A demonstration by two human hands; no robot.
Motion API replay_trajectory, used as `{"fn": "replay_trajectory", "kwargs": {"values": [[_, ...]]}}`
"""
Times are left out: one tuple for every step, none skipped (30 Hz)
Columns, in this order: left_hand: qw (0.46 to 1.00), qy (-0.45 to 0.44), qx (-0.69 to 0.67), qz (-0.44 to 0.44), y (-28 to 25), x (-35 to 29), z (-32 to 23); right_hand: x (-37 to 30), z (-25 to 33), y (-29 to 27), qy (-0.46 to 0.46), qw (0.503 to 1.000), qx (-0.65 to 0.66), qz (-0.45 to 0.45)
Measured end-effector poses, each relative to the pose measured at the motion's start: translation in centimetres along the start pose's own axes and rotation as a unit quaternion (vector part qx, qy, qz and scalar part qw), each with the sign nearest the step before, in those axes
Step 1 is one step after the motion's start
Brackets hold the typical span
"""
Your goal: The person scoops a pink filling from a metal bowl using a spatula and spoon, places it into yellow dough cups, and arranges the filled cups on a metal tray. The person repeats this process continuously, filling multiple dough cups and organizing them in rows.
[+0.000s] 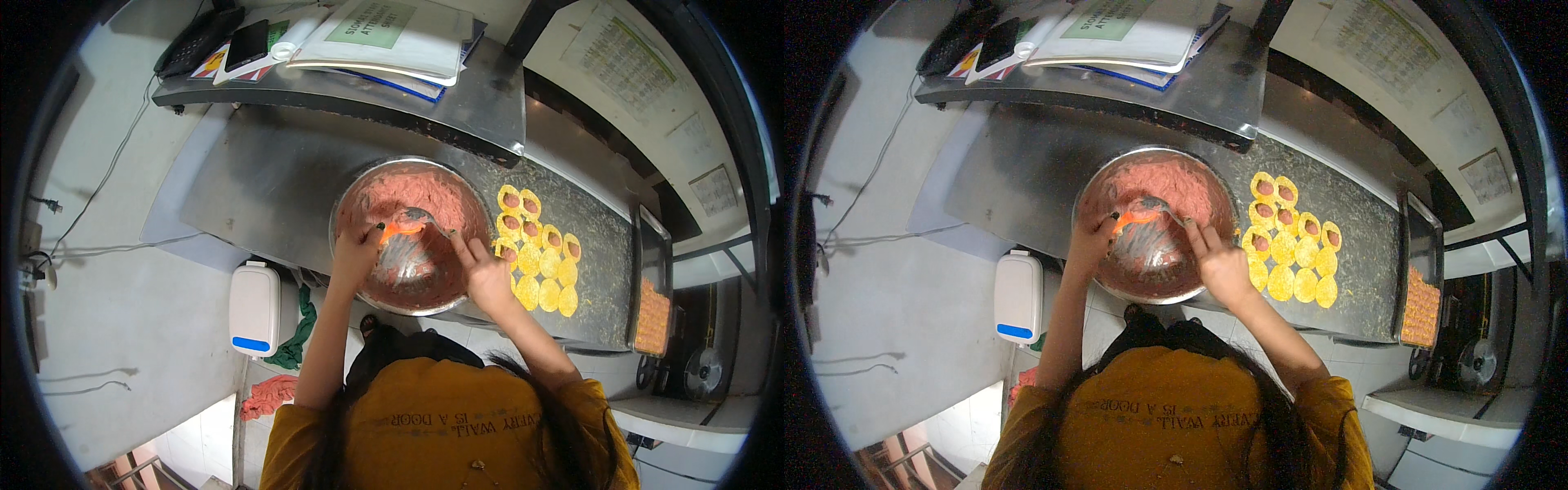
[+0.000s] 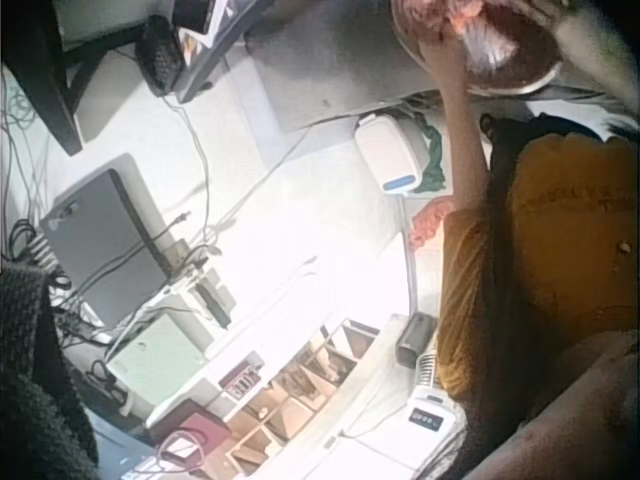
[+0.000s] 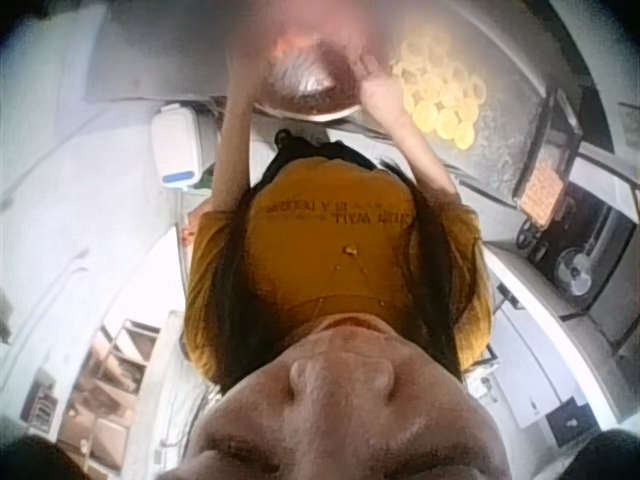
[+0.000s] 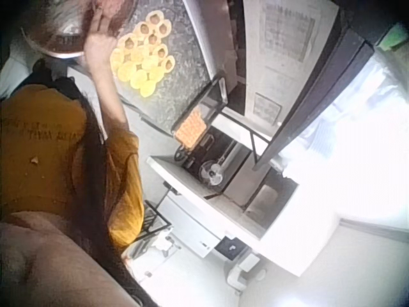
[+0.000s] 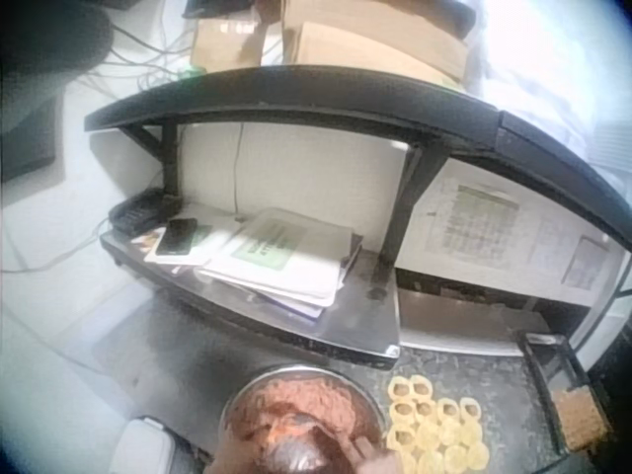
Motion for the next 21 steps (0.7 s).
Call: {"fn": "replay_trajectory", "kwargs": {"values": [[0.999,0.016,0.042,-0.007,0.0,-0.1,0.4,0.2,-0.4,-0.2,0.005,1.0,0.018,0.006],[0.996,0.031,0.083,-0.013,-0.1,-0.2,0.6,0.4,-0.6,-0.4,0.01,0.999,0.036,0.013],[0.995,0.051,0.08,-0.019,-0.1,0.0,0.6,0.5,-0.3,-0.7,0.007,0.999,0.032,0.011],[0.994,0.071,0.078,-0.024,-0.2,0.2,0.6,0.6,0.2,-1.0,0.004,1.0,0.028,0.01],[0.993,0.091,0.075,-0.029,-0.2,0.4,0.6,0.6,0.6,-1.2,0.0,1.0,0.024,0.008],[0.995,0.075,0.067,-0.026,-0.3,0.3,0.7,0.3,0.8,-0.9,0.001,0.999,0.031,0.01],[0.996,0.06,0.058,-0.022,-0.3,0.4,0.8,-0.1,0.9,-0.5,0.001,0.999,0.038,0.011],[0.998,0.046,0.048,-0.019,-0.3,0.4,0.8,-0.3,1.0,-0.3,0.001,0.999,0.044,0.012],[0.998,0.039,0.039,-0.019,-0.3,0.4,0.8,-0.3,1.0,-0.4,0.004,0.999,0.046,0.012],[0.999,0.031,0.03,-0.019,-0.2,0.3,0.8,-0.3,1.0,-0.5,0.007,0.999,0.049,0.013],[0.999,0.025,0.031,-0.015,-0.3,0.2,0.8,-0.3,1.0,-0.5,0.01,0.999,0.051,0.013],[0.999,0.019,0.032,-0.012,-0.3,0.2,0.8,-0.3,1.1,-0.5,0.001,0.999,0.045,0.013],[0.999,0.016,0.043,-0.004,-0.4,0.4,0.7,-0.2,1.3,-0.4,-0.007,0.999,0.038,0.013],[0.999,0.012,0.053,0.003,-0.4,0.5,0.5,-0.3,1.4,-0.4,-0.015,0.999,0.031,0.012],[0.998,0.014,0.061,0.01,-0.6,0.4,0.0,-0.5,1.3,-0.2,-0.017,0.999,0.022,0.017],[0.997,0.017,0.069,0.017,-0.8,0.3,-1.0,-0.8,1.3,0.3,-0.018,1.0,0.013,0.022],[0.997,0.019,0.077,0.025,-0.9,0.2,-1.5,-1.0,1.1,0.6,-0.018,0.999,0.004,0.027],[0.997,0.015,0.078,0.019,-0.7,0.1,-1.1,-1.0,0.9,0.7,-0.004,0.999,0.009,0.047],[0.997,0.01,0.081,0.011,-0.7,0.0,-0.5,-0.8,0.5,0.9,0.008,0.998,0.015,0.067],[0.996,0.006,0.083,0.004,-0.6,-0.1,-0.2,-0.6,0.2,1.0,0.021,0.996,0.022,0.087],[0.995,0.007,0.097,0.007,-0.6,-0.2,0.0,-0.2,-0.1,0.7,0.023,0.996,0.057,0.069]]}}
Point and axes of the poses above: each hand's wrist, its own x-axis towards the middle knuckle, its own y-axis out of the palm, z = x × y, the point moved 2 cm from there along x, towards the middle knuckle, and after that the axes turned 9 degrees about y, right-handed, at the moved point
